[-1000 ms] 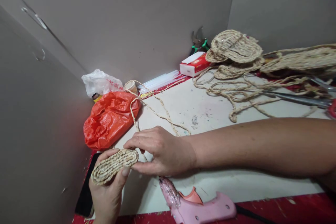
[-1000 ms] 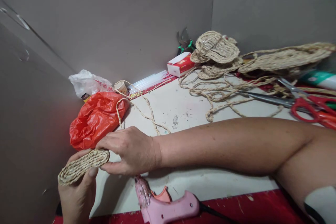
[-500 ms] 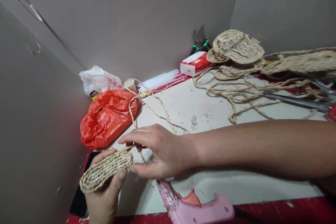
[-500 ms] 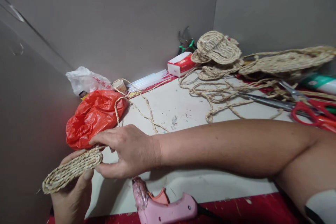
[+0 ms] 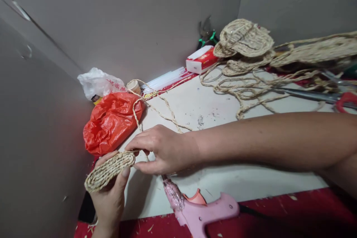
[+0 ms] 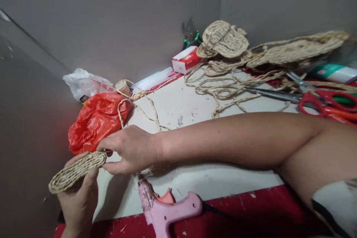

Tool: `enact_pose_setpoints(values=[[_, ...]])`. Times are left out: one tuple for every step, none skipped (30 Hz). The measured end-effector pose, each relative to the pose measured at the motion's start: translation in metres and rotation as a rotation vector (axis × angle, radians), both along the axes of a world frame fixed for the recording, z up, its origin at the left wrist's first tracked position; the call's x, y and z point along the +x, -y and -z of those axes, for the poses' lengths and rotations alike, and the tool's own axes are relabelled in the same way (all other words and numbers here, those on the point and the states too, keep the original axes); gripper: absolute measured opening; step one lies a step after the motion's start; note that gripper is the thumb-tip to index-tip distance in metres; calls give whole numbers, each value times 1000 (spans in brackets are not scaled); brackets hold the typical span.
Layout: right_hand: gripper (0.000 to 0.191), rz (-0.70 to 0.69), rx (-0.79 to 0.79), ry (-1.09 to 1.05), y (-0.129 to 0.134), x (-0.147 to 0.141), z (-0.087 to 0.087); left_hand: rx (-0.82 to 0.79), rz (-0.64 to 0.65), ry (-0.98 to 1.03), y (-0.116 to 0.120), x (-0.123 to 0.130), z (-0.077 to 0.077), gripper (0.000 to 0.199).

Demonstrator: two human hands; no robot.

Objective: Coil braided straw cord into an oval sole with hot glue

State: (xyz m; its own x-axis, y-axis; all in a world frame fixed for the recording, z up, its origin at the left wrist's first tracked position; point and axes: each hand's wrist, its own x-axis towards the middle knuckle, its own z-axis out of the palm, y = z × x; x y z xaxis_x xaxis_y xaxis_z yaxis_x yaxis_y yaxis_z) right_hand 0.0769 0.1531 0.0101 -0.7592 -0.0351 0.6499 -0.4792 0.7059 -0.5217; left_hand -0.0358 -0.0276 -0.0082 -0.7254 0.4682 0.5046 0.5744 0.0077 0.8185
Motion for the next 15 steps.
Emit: enact_pose_setpoints(values=[[32, 0, 31, 16, 0, -1, 1, 8, 20, 18, -3, -1, -1, 41], [35, 3, 65, 31, 1, -2, 3, 14, 48, 44, -6, -3, -2, 39], [39, 22, 97, 41, 1, -3, 5, 17, 75, 79, -9, -5, -2, 36], [44, 31, 126, 55, 1, -5, 8, 5, 108, 120, -12, -8, -3, 33], [47, 68, 149, 49, 1, -8, 10, 18, 133, 184, -14, -11, -3, 32], [48, 117, 171, 50, 0, -10, 11, 49, 151, 284, -16, -14, -3, 31], [49, 149, 194, 58, -1, -11, 11, 88, 161, 323, -18, -19, -3, 29], [48, 173, 220, 59, -2, -11, 8, 129, 166, 348, -19, -23, -2, 29], [46, 187, 237, 47, -2, -8, 3, 168, 174, 375, -20, -27, -2, 30], [44, 177, 248, 21, 0, -1, -5, 198, 183, 406, -21, -31, -2, 30], [42, 155, 244, -24, 3, 9, -14, 221, 196, 440, -21, -34, -2, 30], [39, 123, 217, -91, 10, 22, -25, 235, 211, 478, -22, -37, -1, 29], [38, 79, 170, -165, 18, 39, -37, 241, 227, 515, -23, -38, 0, 28], [36, 57, 101, -250, 30, 57, -50, 244, 243, 550, -23, -39, 1, 28], [34, 30, 32, -300, 43, 75, -62, 246, 257, 582, -24, -39, 3, 27]])
